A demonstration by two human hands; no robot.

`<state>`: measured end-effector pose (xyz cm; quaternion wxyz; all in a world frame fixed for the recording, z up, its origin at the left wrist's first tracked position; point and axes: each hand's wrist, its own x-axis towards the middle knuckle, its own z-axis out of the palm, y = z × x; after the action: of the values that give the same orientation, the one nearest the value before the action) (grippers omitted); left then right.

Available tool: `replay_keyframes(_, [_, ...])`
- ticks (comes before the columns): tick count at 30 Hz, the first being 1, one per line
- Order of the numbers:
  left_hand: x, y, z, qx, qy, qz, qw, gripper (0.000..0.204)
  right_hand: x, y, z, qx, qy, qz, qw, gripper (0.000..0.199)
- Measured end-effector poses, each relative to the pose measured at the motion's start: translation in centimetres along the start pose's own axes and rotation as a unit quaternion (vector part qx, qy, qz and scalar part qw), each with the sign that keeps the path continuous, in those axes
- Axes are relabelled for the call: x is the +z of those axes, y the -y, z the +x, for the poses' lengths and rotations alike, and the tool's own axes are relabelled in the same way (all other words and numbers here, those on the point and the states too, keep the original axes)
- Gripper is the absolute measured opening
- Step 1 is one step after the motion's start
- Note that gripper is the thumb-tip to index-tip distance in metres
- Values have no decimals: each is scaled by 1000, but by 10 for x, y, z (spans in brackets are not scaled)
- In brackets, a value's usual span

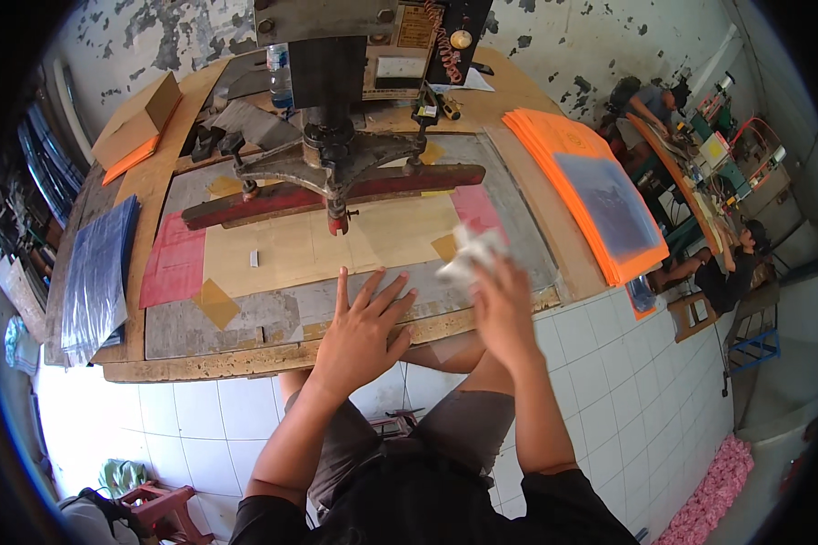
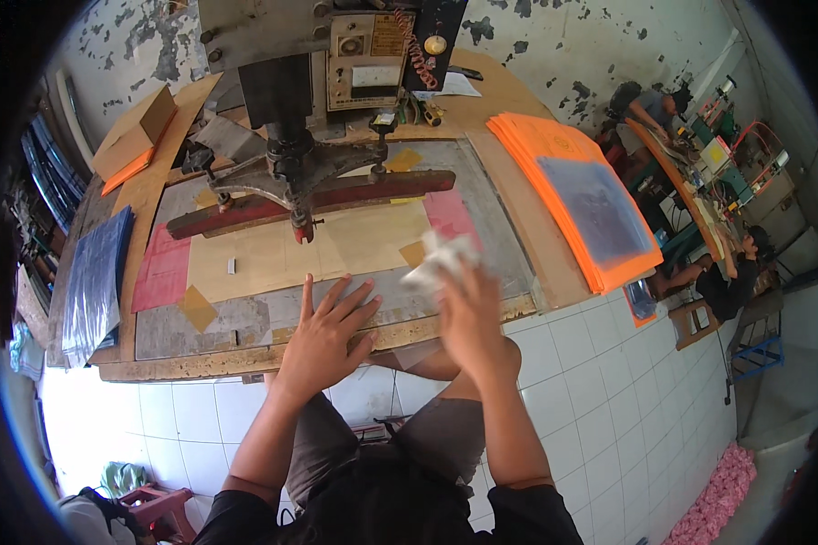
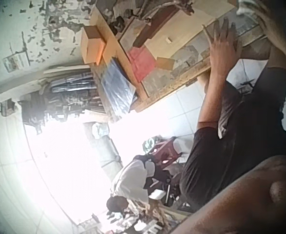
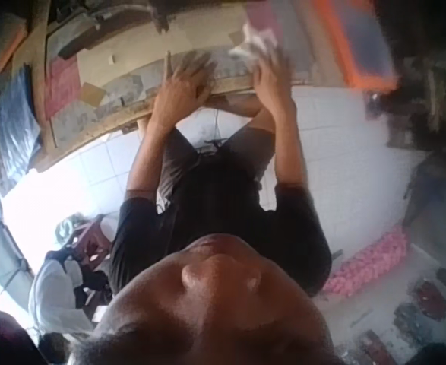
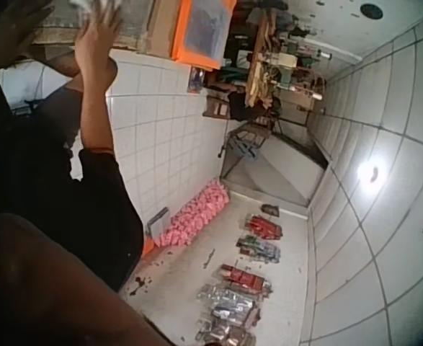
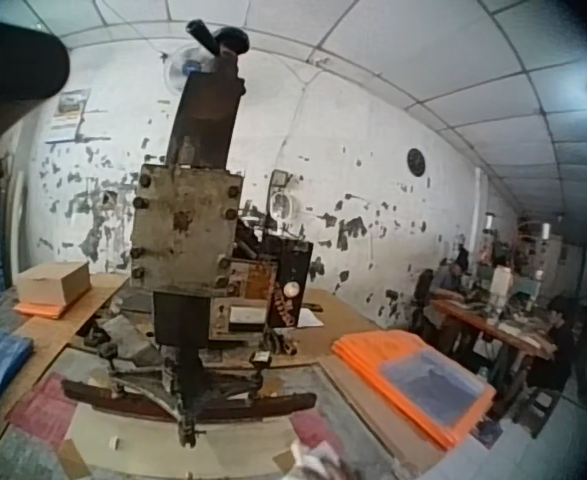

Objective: The person wipes a industrial printing or stamping workstation using a white cloth, cleaning various surfaces and components by hand.

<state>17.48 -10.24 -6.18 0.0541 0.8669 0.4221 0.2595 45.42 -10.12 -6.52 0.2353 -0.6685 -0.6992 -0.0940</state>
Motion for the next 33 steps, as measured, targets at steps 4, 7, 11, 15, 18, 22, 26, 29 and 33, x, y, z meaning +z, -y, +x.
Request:
replay_keyframes(4, [-6, 0, 2, -17, 44, 21, 999, 53, -19, 23, -6, -172, 121, 134, 969, 52])
replay_keyframes(7, [-10, -5, 3, -10, 15, 0, 1000, 53, -22, -21, 5, -106, 95, 115, 983, 53])
replay_keyframes(11, [-4, -1, 6, -1, 8, -6, 1000, 52, -4, -49, -1, 36, -17, 28, 999, 54])
replay_keyframes(15, [-3, 2, 3, -13, 17, -12, 1000, 53, -29, 13, -29, -27, 39, 103, 994, 51])
replay_keyframes(18, [-5, 0, 3, -18, 22, -15, 999, 53, -47, 24, -28, -145, 168, 215, 951, 50])
replay_keyframes(22, [-5, -1, 3, -9, 14, -14, 1000, 54, -27, -35, 11, -68, 147, 140, 977, 51])
replay_keyframes(26, [0, 1, 4, -3, 5, -11, 1000, 53, 8, -44, 26, 49, 9, 39, 998, 53])
replay_keyframes(29, [2, 3, -2, -19, 6, -24, 1000, 52, 11, 1, 4, -21, 29, 64, 997, 54])
replay_keyframes(33, [-3, 2, 1, -18, 7, -33, 999, 51, -38, 32, -21, -114, 164, 187, 962, 55])
